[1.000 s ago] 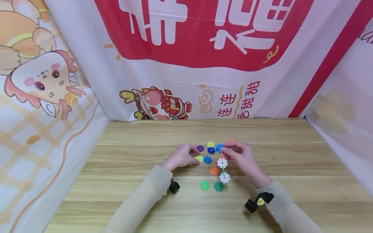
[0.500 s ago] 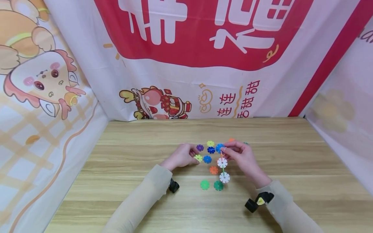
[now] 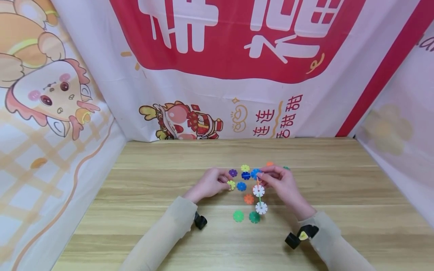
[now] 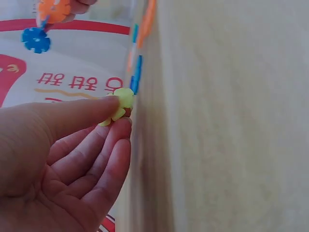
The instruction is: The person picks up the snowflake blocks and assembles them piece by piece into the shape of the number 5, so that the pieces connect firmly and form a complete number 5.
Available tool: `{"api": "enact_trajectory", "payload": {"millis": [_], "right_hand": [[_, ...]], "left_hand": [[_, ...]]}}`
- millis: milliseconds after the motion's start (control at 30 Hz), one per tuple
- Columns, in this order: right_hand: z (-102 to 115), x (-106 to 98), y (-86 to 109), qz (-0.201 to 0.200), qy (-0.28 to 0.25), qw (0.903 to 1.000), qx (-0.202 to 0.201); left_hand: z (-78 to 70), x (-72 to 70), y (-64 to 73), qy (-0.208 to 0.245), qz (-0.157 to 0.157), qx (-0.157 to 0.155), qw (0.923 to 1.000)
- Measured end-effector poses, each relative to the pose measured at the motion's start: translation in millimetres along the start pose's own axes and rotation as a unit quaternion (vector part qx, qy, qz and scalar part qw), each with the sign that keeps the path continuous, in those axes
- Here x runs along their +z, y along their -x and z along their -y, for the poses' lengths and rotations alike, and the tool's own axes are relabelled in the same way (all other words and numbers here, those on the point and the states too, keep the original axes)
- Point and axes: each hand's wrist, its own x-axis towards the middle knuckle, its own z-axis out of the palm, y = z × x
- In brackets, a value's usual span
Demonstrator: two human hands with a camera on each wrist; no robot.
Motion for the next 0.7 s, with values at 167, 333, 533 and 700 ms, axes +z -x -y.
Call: {"api": "enact_trajectory", "payload": {"millis": [167,333,533,700], "right_hand": [[-1,1,-1.4,0.0,-0.002,1.0,0.004],[-1,2,-1.8,0.003,-0.002,1.0,0.004],[-1,3,-1.4,0.008,0.001,1.0,0.004],[-3,2,-1.4,0.007,0.004,1.0,0.001]], "left_hand": [[-3.4,-3.4,6.7,0.046,-0.028,0.005,0.9985],[-8.5,-2.2,12.2,0.074,-0.055,0.011,0.9957],[-15.2,2.0,16.8,0.095,-0.08,0.033,0.9917],[-21.5,3.7,18.1,0.126,-0.095,0.036,0.9868]]}}
